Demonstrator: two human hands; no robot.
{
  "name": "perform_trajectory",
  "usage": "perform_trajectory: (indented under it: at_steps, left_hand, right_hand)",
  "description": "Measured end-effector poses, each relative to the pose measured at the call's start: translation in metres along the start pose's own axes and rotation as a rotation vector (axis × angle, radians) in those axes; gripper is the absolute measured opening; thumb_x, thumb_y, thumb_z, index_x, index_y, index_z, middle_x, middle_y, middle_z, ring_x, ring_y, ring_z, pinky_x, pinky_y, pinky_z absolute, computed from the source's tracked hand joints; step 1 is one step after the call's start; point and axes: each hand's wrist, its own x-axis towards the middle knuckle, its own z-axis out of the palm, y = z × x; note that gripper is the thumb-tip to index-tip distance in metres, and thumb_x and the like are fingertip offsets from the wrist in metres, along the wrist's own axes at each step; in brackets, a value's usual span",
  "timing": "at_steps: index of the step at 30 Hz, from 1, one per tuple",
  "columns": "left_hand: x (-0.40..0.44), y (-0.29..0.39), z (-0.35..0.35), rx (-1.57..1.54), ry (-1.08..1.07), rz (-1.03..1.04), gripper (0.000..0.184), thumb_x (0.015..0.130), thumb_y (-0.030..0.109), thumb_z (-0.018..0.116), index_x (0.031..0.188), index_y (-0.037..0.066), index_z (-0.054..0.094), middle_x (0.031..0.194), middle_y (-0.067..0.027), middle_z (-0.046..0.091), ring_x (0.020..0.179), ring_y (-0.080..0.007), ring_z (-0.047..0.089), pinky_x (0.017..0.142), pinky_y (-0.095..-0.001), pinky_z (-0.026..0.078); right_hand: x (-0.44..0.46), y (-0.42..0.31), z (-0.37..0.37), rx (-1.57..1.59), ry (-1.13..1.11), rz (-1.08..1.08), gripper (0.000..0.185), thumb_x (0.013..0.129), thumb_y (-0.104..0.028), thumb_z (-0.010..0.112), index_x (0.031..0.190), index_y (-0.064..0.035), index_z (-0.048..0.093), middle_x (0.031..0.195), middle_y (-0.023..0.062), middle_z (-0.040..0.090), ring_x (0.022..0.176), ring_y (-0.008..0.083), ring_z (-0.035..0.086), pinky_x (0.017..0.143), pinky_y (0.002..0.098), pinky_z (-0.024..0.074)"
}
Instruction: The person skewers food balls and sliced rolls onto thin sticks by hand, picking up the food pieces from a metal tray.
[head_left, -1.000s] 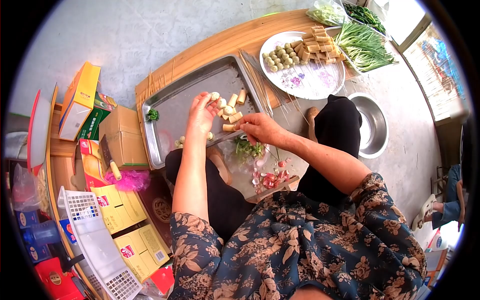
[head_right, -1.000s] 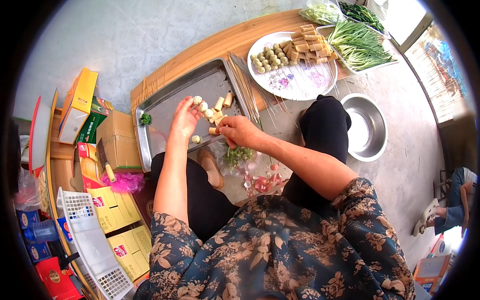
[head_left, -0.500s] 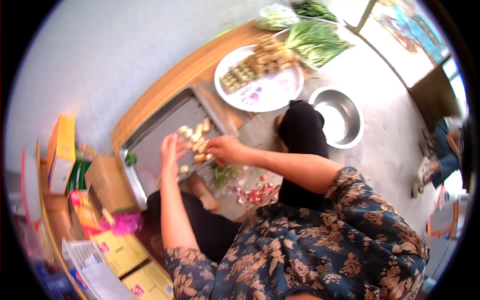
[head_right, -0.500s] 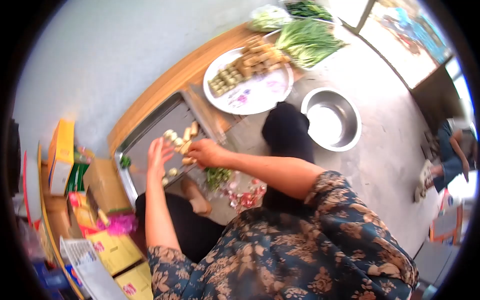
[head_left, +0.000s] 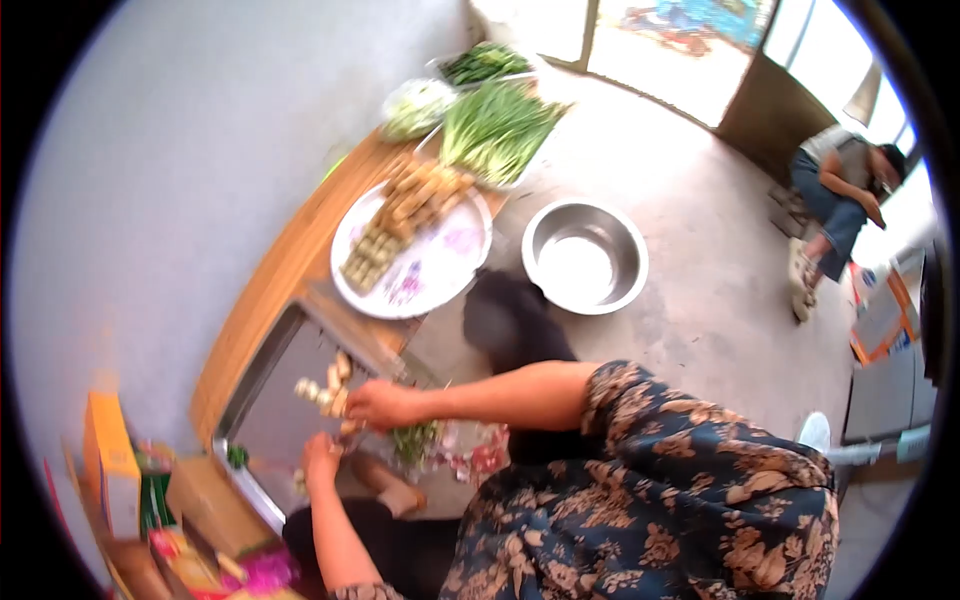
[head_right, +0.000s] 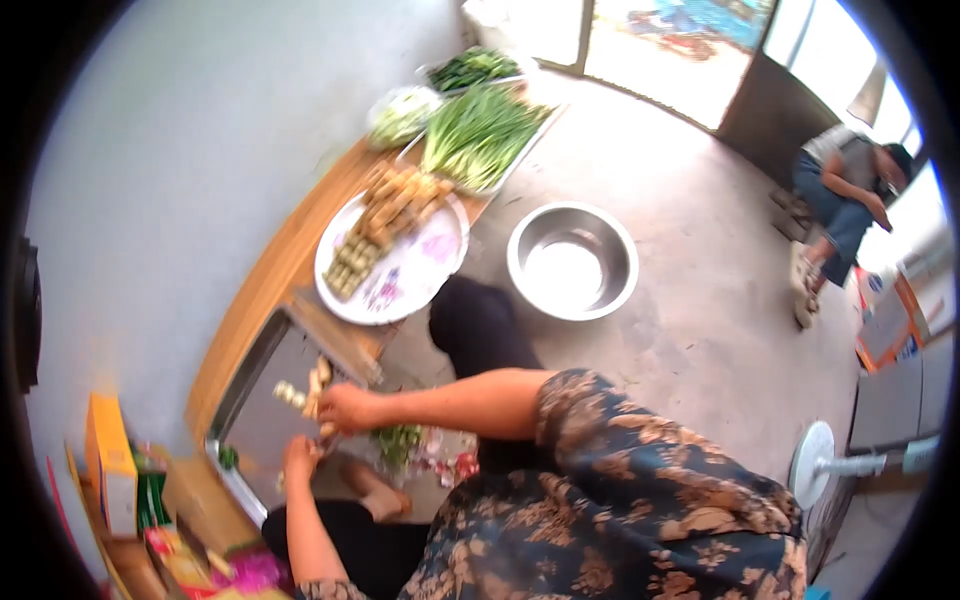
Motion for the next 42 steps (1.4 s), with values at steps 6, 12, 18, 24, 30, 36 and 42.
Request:
perform_trajectory:
  at_steps: [6,12,18,24,30,36,42]
  left_hand:
    - [0.018,0.026,-0.053,-0.921,-0.091,-0.316,0.012,0.082,0.013,0.062,0.091,0.006,0.056,0.079,-0.0057,0.059,0.074,-0.016,0.061,0.064,-0.0291,0.051]
    - [0.021,0.018,-0.077,-1.684,0.16,-0.294,0.021,0.09,0.018,0.06,0.108,0.012,0.053,0.094,-0.0021,0.058,0.084,-0.0135,0.056,0.076,-0.0262,0.047]
    - [0.031,-0.004,-0.072,-2.203,0.255,-0.25,0.025,0.093,0.018,0.055,0.113,0.002,0.056,0.112,-0.0121,0.059,0.105,-0.0229,0.057,0.093,-0.0348,0.048]
    - [0.038,-0.013,-0.054,-2.396,0.309,-0.183,0.027,0.095,0.019,0.051,0.107,-0.005,0.056,0.111,-0.0183,0.061,0.104,-0.0268,0.059,0.093,-0.0369,0.049]
    - [0.029,0.021,-0.083,-2.276,0.452,-0.335,0.022,0.096,0.019,0.049,0.103,0.0,0.056,0.105,-0.0156,0.061,0.097,-0.0238,0.059,0.088,-0.0354,0.05]
    - [0.03,0.024,-0.082,-2.286,0.473,-0.3,0.021,0.097,0.019,0.047,0.102,0.001,0.056,0.103,-0.0151,0.061,0.096,-0.0237,0.059,0.087,-0.035,0.049]
    - [0.03,0.027,-0.082,-2.259,0.481,-0.315,0.021,0.097,0.019,0.046,0.101,0.001,0.056,0.101,-0.015,0.062,0.094,-0.0238,0.06,0.086,-0.0358,0.05]
  right_hand:
    - [0.005,0.011,0.006,-0.012,0.036,-0.009,0.019,0.083,-0.014,0.053,0.091,0.0011,0.062,0.058,0.0113,0.06,0.049,0.0197,0.06,0.049,0.0338,0.0475]
    - [0.0,0.001,0.006,0.002,0.031,-0.056,0.017,0.084,-0.014,0.052,0.086,0.0004,0.061,0.057,0.0102,0.058,0.047,0.0194,0.058,0.047,0.0333,0.0463]
    - [0.0,-0.003,0.012,-0.025,0.043,-0.17,0.021,0.088,-0.023,0.055,0.093,-0.005,0.064,0.061,0.0098,0.057,0.051,0.017,0.054,0.051,0.0328,0.0449]
    - [0.001,0.002,0.019,0.011,-0.011,-0.037,0.02,0.09,-0.021,0.057,0.094,-0.0031,0.066,0.06,0.0054,0.057,0.05,0.0129,0.052,0.049,0.0303,0.0444]
    - [-0.011,-0.028,0.017,0.063,-0.104,0.086,0.019,0.092,-0.016,0.052,0.095,0.0002,0.063,0.056,0.0033,0.053,0.046,0.0093,0.048,0.046,0.0277,0.0403]
    - [-0.011,-0.025,0.019,0.047,-0.109,0.098,0.02,0.094,-0.015,0.049,0.095,0.0005,0.062,0.054,0.0017,0.05,0.045,0.0084,0.047,0.045,0.0269,0.0384]
    - [-0.012,-0.029,0.018,0.052,-0.132,0.089,0.02,0.094,-0.016,0.049,0.094,0.0003,0.061,0.054,0.0014,0.05,0.045,0.0079,0.046,0.045,0.0265,0.038]
